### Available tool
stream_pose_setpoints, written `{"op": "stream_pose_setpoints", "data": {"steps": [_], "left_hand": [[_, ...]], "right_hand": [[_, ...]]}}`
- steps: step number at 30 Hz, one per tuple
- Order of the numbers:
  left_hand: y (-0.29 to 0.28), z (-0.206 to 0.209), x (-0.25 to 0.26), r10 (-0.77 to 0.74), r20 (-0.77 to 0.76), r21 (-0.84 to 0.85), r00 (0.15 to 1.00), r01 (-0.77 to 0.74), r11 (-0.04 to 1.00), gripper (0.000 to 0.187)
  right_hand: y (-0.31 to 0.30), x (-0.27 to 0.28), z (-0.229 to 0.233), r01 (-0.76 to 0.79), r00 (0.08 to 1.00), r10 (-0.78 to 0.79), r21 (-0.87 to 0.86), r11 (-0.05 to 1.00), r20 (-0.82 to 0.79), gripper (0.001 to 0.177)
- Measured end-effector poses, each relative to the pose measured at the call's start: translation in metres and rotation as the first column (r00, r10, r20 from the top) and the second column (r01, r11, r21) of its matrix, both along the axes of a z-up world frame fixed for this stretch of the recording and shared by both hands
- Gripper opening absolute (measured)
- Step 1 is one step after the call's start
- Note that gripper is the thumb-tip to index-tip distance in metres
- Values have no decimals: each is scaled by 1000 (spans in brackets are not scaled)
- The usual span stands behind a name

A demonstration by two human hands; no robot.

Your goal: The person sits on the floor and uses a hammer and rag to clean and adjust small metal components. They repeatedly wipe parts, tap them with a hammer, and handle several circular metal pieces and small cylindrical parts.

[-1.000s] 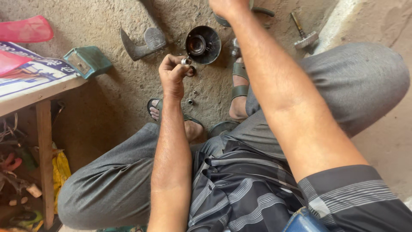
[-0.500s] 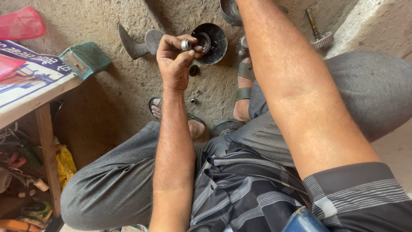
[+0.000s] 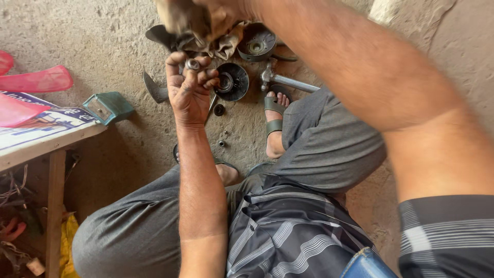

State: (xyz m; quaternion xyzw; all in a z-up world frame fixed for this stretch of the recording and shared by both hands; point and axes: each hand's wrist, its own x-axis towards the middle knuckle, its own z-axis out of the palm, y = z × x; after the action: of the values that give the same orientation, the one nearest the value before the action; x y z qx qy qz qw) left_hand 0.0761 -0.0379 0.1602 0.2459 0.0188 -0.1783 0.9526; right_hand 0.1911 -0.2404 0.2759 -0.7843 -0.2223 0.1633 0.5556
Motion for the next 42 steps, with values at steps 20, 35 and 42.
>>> {"op": "stream_pose_setpoints", "data": {"steps": [20,35,42], "left_hand": [[45,34,-16,333,180,22,926,-342,939,30],[20,60,2,423,439,425,793,-598,680,23],[34,71,2,434,41,326,900,-422,846,29]], "right_hand": [[70,-47,28,-86,834,39,60,994,550,27],[63,-36,7,27,999,-31,280,960,9,19],[58,-35,11,-102,935,26,198,975,355,16]]}}
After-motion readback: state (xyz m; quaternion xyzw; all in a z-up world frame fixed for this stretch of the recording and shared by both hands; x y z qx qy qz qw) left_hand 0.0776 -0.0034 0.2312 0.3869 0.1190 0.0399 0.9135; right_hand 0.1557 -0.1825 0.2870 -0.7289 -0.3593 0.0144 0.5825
